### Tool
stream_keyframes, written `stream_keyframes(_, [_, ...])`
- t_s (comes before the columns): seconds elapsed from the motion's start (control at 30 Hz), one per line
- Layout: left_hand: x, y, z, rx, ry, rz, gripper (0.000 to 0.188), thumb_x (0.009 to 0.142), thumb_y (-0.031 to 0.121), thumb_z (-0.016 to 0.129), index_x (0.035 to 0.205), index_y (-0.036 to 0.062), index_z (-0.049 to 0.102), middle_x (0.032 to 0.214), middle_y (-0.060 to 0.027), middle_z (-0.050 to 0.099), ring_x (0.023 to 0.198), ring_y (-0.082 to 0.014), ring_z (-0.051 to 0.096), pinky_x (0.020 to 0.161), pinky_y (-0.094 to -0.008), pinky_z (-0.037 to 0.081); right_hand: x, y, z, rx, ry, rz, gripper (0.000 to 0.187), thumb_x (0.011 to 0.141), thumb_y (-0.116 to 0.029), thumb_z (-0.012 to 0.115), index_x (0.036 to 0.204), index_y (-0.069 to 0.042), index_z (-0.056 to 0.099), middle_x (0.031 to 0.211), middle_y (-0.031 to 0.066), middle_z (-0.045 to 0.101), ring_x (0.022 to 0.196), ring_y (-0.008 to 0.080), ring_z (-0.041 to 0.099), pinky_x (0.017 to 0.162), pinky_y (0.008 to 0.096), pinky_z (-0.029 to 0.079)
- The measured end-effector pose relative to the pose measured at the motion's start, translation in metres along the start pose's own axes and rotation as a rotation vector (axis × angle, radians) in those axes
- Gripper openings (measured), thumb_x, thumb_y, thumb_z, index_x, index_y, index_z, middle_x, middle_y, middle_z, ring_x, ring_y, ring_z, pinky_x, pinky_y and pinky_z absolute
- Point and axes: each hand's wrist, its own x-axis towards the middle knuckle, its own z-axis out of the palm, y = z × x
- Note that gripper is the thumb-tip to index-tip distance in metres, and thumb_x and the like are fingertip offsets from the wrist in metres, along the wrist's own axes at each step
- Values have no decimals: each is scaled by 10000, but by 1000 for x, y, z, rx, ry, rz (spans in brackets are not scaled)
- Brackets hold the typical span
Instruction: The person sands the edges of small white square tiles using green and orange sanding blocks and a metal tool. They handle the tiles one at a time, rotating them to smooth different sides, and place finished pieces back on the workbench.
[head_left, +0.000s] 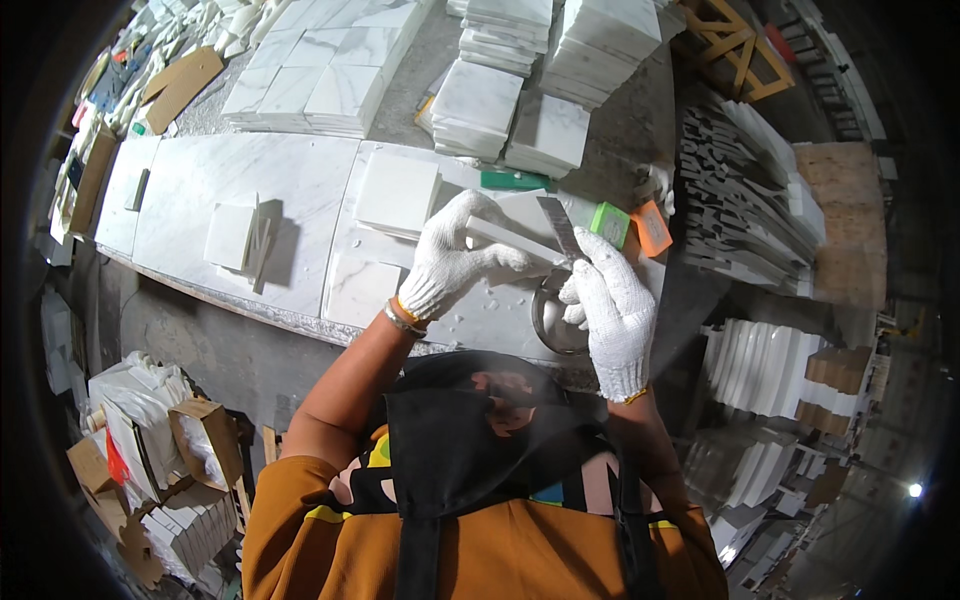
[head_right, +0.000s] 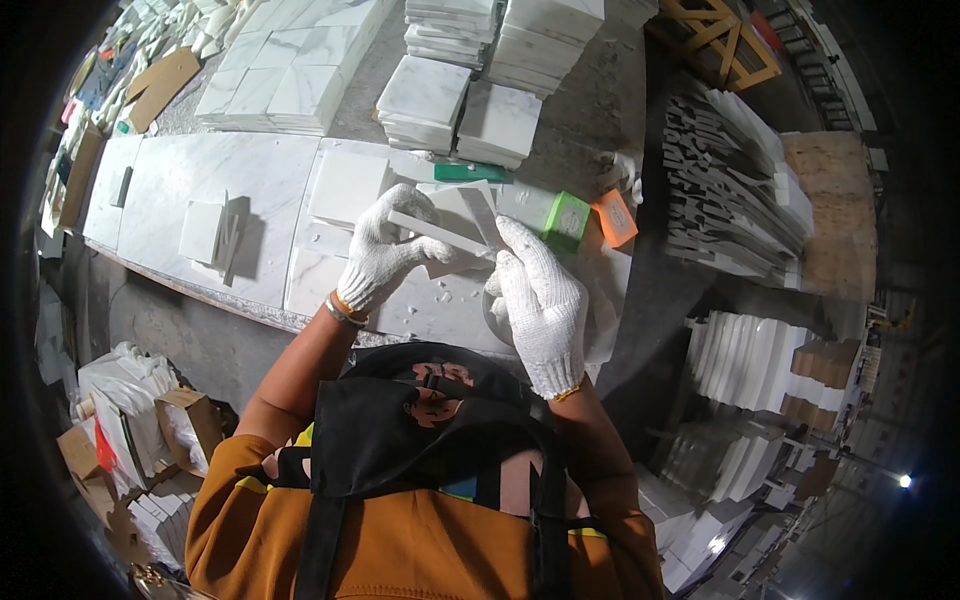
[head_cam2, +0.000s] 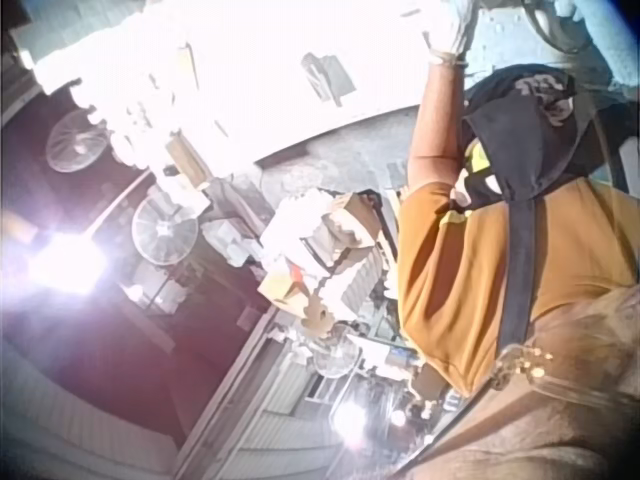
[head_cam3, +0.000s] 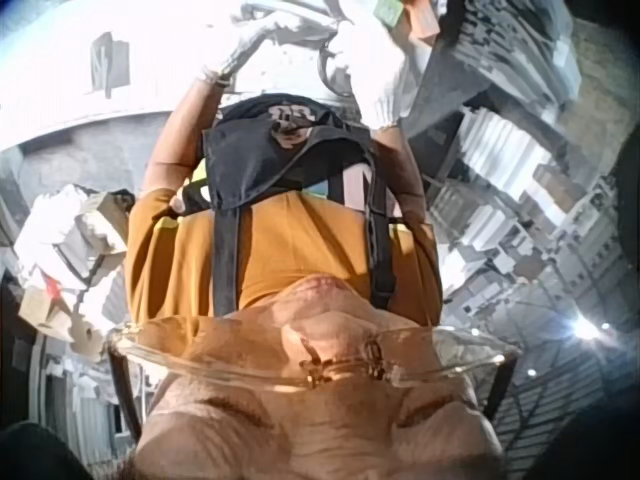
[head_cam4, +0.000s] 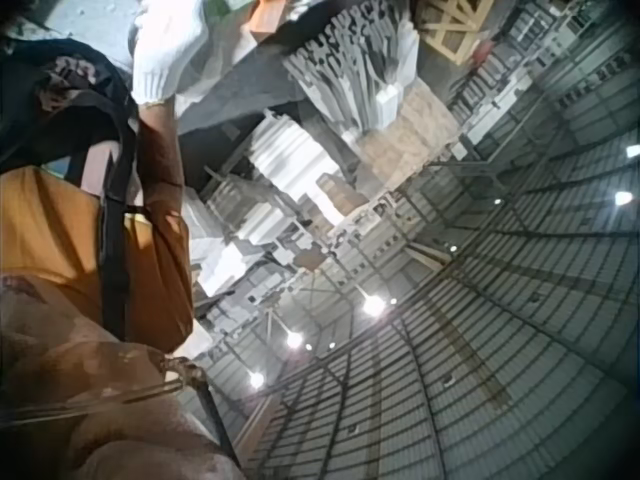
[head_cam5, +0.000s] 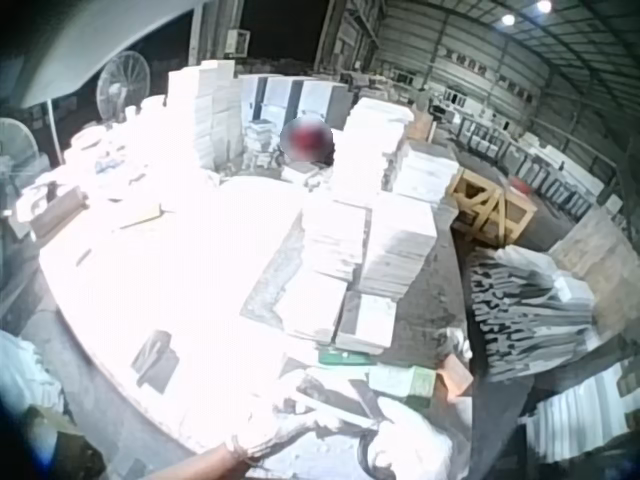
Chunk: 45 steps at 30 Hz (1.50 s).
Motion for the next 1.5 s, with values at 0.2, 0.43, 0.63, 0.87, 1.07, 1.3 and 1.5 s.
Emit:
stream_keyframes(0.2, [-4,5,1,-38,11,6,462,658,207,916,956,27,612,940,-20,625,868,-103,582,776,-271,492,0,-12,12,1,13,16,321,977,-16,562,1292,-15,624,756,18,638,615,33,544,539,185,441])
stream_keyframes(0.43, [-4,10,3,-216,9,-85,453,672,196,909,968,24,614,942,-23,626,876,-102,582,778,-269,492,0,-16,14,-25,28,31,315,979,-32,583,1290,-23,628,776,3,635,634,12,532,538,173,430])
stream_keyframes(0.63, [-3,4,1,-5,20,58,451,672,198,908,959,21,608,935,-31,624,862,-105,584,773,-260,496,-7,-1,5,39,55,55,316,975,-36,593,1289,-21,628,776,-14,638,628,-2,509,537,164,417])
stream_keyframes(0.87, [-4,9,5,-184,31,-32,427,669,159,903,950,28,610,929,-20,617,857,-95,582,757,-265,500,-4,-9,18,-80,49,-17,334,971,-29,593,1305,-31,619,751,1,635,607,15,525,531,177,429])
stream_keyframes(1.07, [-4,4,5,-126,30,-28,391,684,104,885,947,27,607,926,-13,612,851,-91,584,753,-258,507,-1,0,25,-31,40,-61,322,969,-25,570,1284,-16,634,820,35,666,630,20,531,545,176,433])
stream_keyframes(1.3, [-5,3,5,-115,34,33,404,687,102,885,971,28,608,927,-10,611,852,-87,590,735,-252,511,-6,3,8,33,72,25,350,976,-33,584,1325,-42,610,780,-10,632,572,-1,478,528,141,402])
stream_keyframes(1.5, [-7,10,5,-170,25,-76,344,746,87,844,997,28,616,942,-20,623,869,-103,609,740,-252,515,-8,-7,36,-67,-58,-31,377,963,-19,591,1338,-43,595,808,37,688,614,45,606,528,206,493])
